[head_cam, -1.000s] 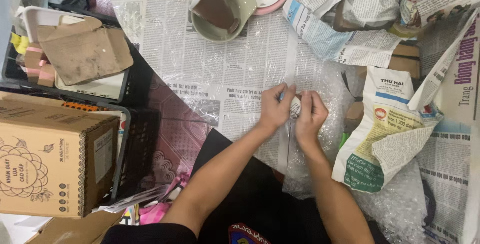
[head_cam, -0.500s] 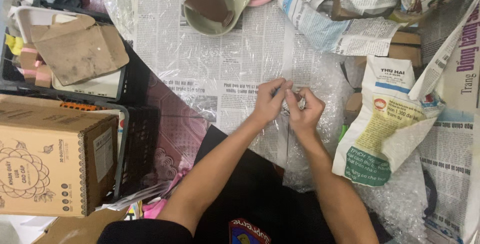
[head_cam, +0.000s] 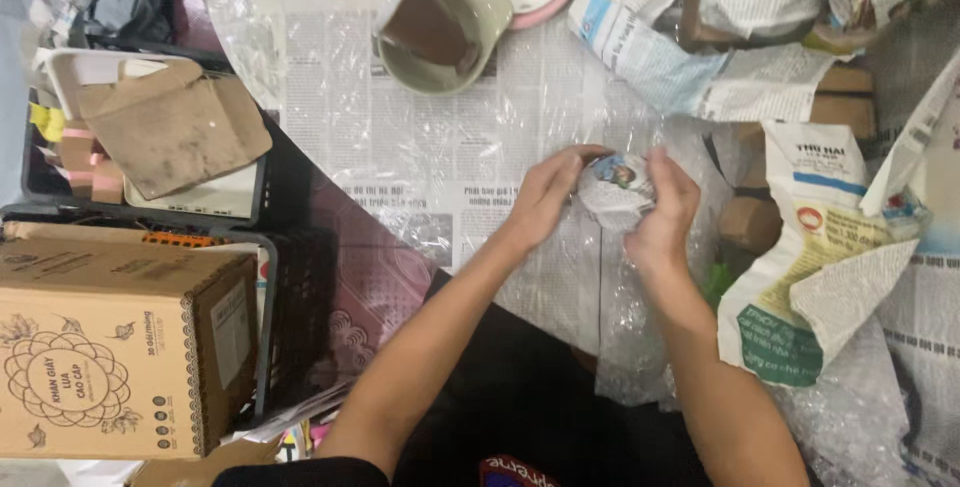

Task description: The person wraps small ceramic dishes and a cup in newspaper and bubble wrap. They fold the paper around each item, tuck the edges, and place the wrapped items on a pile.

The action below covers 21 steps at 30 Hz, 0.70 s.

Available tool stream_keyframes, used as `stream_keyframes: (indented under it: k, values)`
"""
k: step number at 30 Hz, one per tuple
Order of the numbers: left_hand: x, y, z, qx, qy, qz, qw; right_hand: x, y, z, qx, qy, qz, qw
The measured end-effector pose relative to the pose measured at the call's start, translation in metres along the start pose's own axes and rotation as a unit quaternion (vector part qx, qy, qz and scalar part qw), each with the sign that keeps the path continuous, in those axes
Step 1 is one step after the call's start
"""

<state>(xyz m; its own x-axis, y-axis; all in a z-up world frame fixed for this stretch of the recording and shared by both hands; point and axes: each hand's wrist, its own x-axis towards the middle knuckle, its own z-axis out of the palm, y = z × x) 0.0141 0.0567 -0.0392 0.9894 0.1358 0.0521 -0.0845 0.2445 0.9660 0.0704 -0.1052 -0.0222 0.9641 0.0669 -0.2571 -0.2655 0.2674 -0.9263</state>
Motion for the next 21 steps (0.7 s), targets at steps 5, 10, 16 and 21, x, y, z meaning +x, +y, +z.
stream_keyframes:
  k: [5,10,16,21]
  values:
    - [-0.001,0.0,0.002,0.056,0.014,-0.025,0.998,0.004,-0.006,0.005,0.009,-0.033,0.078,0.996]
    - [-0.001,-0.006,-0.002,0.096,0.061,-0.038,0.993,-0.001,-0.016,0.013,-0.162,-0.188,0.028,0.968]
    - [-0.005,-0.001,-0.002,0.079,0.031,-0.019,0.996,-0.008,-0.038,0.013,-0.21,-0.231,0.036,0.949]
    - [-0.005,0.009,0.001,0.142,0.016,0.006,0.99,-0.016,-0.034,0.006,-0.271,-0.213,0.012,0.939]
